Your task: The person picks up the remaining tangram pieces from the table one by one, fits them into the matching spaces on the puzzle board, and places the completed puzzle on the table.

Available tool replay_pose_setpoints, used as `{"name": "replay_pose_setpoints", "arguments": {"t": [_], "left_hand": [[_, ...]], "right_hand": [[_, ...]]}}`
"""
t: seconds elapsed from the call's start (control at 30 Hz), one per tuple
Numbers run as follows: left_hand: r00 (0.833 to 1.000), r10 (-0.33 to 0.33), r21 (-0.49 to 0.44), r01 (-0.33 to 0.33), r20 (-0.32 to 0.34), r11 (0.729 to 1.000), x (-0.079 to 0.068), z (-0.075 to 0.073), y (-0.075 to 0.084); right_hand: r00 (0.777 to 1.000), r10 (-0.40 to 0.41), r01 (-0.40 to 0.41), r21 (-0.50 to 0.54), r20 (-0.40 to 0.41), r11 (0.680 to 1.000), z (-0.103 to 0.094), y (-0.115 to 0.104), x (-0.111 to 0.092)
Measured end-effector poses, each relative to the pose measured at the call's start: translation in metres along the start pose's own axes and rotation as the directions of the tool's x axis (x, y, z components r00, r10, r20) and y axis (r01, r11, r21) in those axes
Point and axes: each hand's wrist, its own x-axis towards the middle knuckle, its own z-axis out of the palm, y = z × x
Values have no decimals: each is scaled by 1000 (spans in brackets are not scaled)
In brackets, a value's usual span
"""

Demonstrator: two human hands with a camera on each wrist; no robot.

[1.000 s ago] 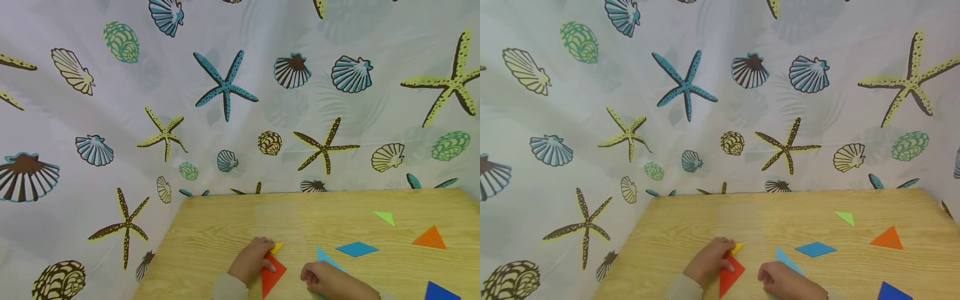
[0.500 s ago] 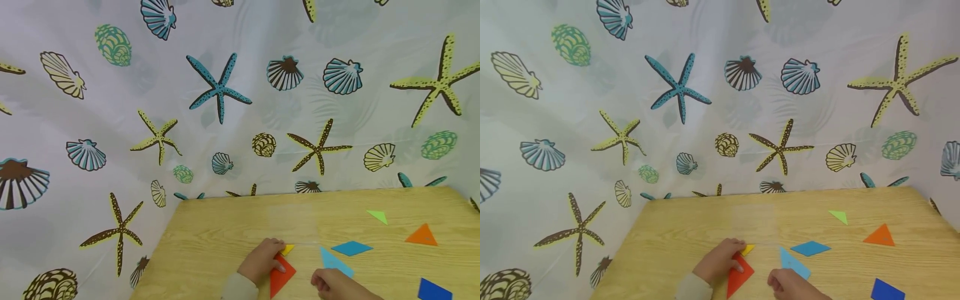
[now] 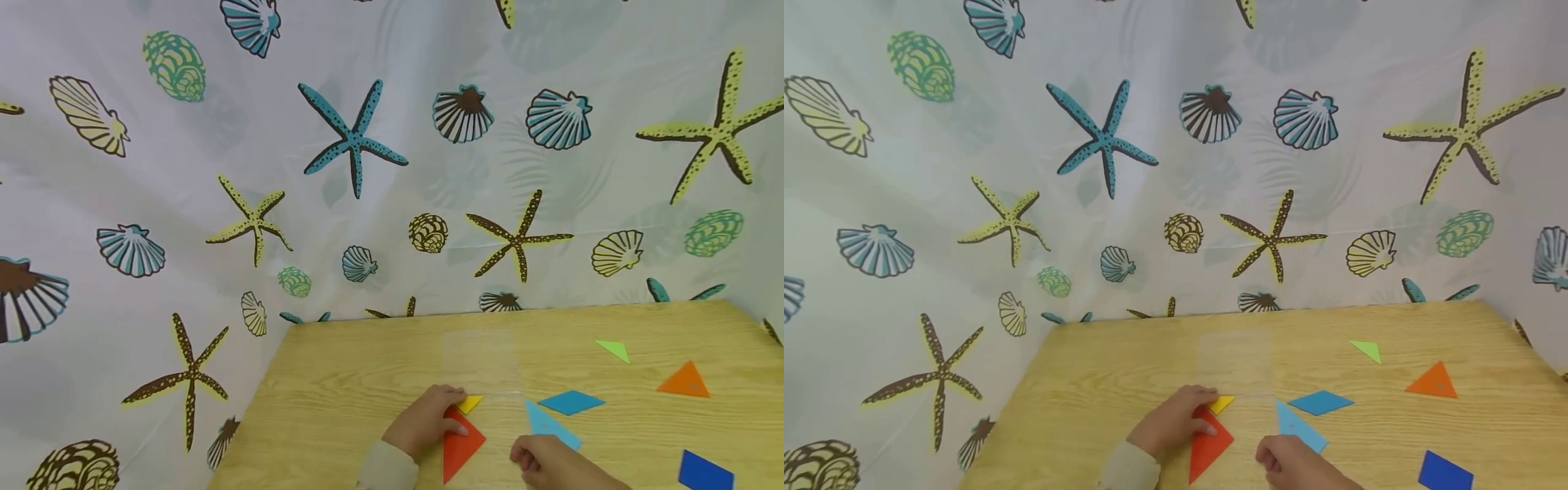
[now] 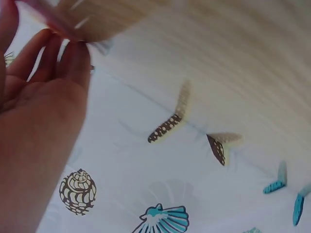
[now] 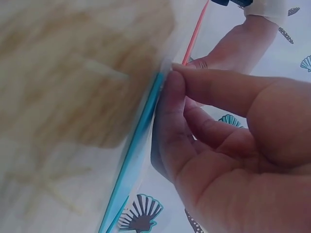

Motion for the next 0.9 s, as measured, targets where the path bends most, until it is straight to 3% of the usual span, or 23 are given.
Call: {"name": "replay_pose_setpoints", "arguments": {"t": [0.33,0.47,0.57,0.8,0.9], "left_hand": [[1000,10,10,-11,19,1000,4,-2,-4],[1000,9,-10,-9,14,1000,3,-5,2],[999,-31,-12,31,17,999,0,-8,10],[999,-34,162,37,-24,986,0,-8,24],[998,-30,190,39,-49,981,1,-8,29]], "right_hand": [[1000,0,0,16,-6,1000,0,-2,0],[1000,-20,19,-12,-12,1000,1,0,-1],[999,-34,34,-30,-17,999,1,1,-2],[999,-23,22,-39,-26,999,2,-1,-1],[999,-16,12,-76,-42,997,3,-2,0]]}}
